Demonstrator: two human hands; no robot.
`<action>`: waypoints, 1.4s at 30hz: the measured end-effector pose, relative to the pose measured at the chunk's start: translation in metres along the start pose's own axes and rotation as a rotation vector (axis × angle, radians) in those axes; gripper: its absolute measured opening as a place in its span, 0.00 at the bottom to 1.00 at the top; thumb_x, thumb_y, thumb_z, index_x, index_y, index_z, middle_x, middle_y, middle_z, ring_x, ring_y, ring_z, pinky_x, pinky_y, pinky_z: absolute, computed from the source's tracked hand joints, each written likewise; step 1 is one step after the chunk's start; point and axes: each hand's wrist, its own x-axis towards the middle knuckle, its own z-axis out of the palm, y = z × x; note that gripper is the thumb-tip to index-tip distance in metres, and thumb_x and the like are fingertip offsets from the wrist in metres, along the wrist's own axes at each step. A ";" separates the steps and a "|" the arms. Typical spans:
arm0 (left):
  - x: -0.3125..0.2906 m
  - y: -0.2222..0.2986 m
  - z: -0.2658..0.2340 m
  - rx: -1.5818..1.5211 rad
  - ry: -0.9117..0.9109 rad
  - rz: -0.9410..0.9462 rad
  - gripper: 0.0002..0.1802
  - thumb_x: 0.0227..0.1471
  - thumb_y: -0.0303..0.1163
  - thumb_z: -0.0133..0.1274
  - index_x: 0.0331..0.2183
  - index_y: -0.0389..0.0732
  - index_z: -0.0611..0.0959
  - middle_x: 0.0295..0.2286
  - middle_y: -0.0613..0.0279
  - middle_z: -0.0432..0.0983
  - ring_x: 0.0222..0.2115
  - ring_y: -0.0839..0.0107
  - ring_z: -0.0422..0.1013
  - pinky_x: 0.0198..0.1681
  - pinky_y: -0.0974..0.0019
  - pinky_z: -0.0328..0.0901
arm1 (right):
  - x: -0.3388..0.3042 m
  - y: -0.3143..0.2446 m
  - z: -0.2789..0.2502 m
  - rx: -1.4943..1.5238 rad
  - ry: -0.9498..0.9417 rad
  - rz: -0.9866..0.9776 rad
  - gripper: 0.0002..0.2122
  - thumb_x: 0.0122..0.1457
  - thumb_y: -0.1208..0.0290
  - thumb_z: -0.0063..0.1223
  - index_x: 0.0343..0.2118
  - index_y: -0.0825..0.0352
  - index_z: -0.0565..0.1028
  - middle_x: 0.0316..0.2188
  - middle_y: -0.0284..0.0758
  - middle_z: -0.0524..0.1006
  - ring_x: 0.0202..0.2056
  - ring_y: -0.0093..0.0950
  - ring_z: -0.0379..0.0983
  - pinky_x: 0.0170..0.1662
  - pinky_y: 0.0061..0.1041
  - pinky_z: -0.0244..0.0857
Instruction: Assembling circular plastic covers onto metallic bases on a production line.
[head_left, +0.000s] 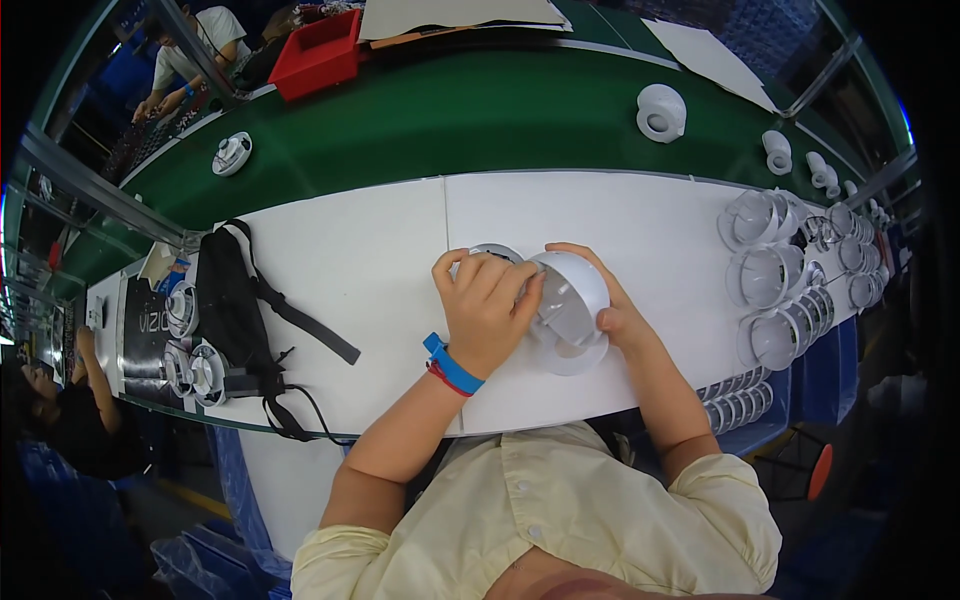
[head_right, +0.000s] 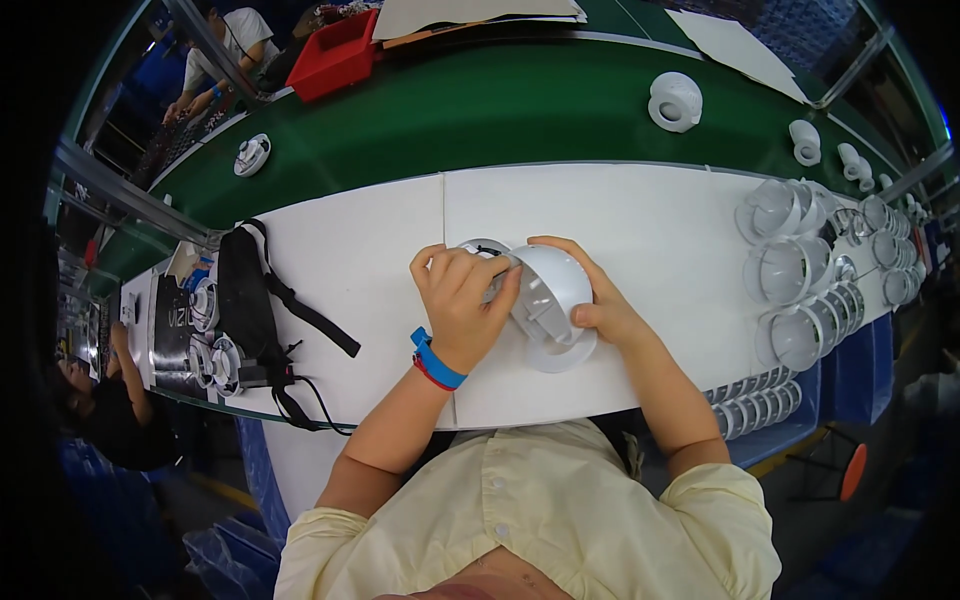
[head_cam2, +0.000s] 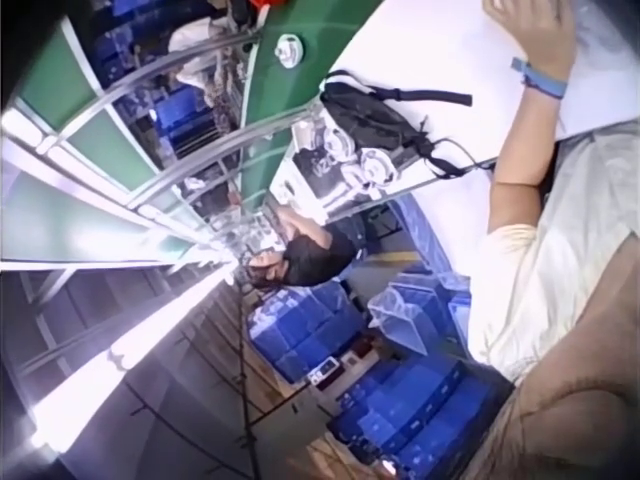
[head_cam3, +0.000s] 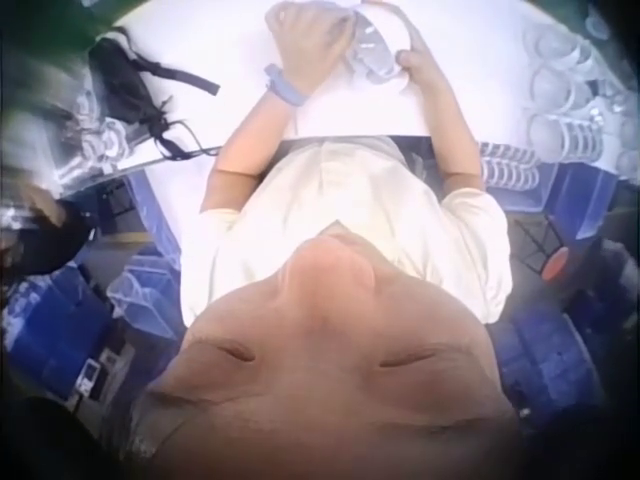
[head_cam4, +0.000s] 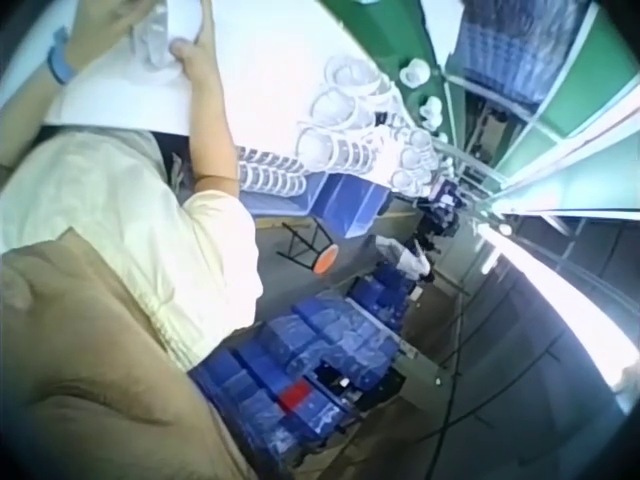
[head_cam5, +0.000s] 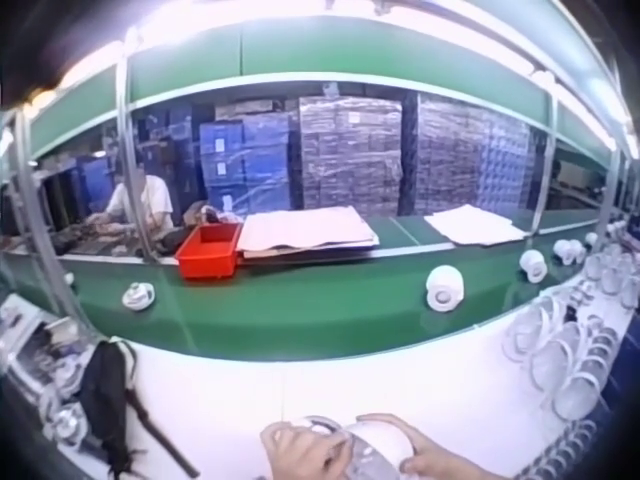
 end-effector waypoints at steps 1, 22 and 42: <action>0.000 -0.001 0.000 0.028 -0.003 0.039 0.07 0.43 0.30 0.63 0.28 0.47 0.82 0.23 0.71 0.70 0.32 0.69 0.68 0.49 0.55 0.54 | 0.000 0.000 0.000 -0.013 0.005 0.003 0.52 0.33 0.41 0.70 0.62 0.65 0.61 0.53 0.37 0.69 0.56 0.31 0.66 0.58 0.29 0.59; -0.001 0.004 -0.003 -0.092 -0.004 0.031 0.05 0.43 0.27 0.63 0.26 0.46 0.82 0.24 0.70 0.73 0.37 0.71 0.74 0.50 0.57 0.52 | 0.000 -0.001 0.001 0.045 -0.032 0.016 0.48 0.34 0.41 0.66 0.59 0.66 0.64 0.52 0.37 0.70 0.55 0.31 0.67 0.58 0.30 0.59; -0.003 -0.086 -0.048 -0.448 -0.488 -0.904 0.25 0.51 0.32 0.59 0.49 0.35 0.72 0.43 0.51 0.72 0.42 0.63 0.74 0.38 0.62 0.71 | -0.002 -0.027 -0.016 -0.530 0.307 -0.027 0.38 0.45 0.63 0.68 0.60 0.64 0.62 0.50 0.41 0.70 0.53 0.33 0.66 0.56 0.30 0.60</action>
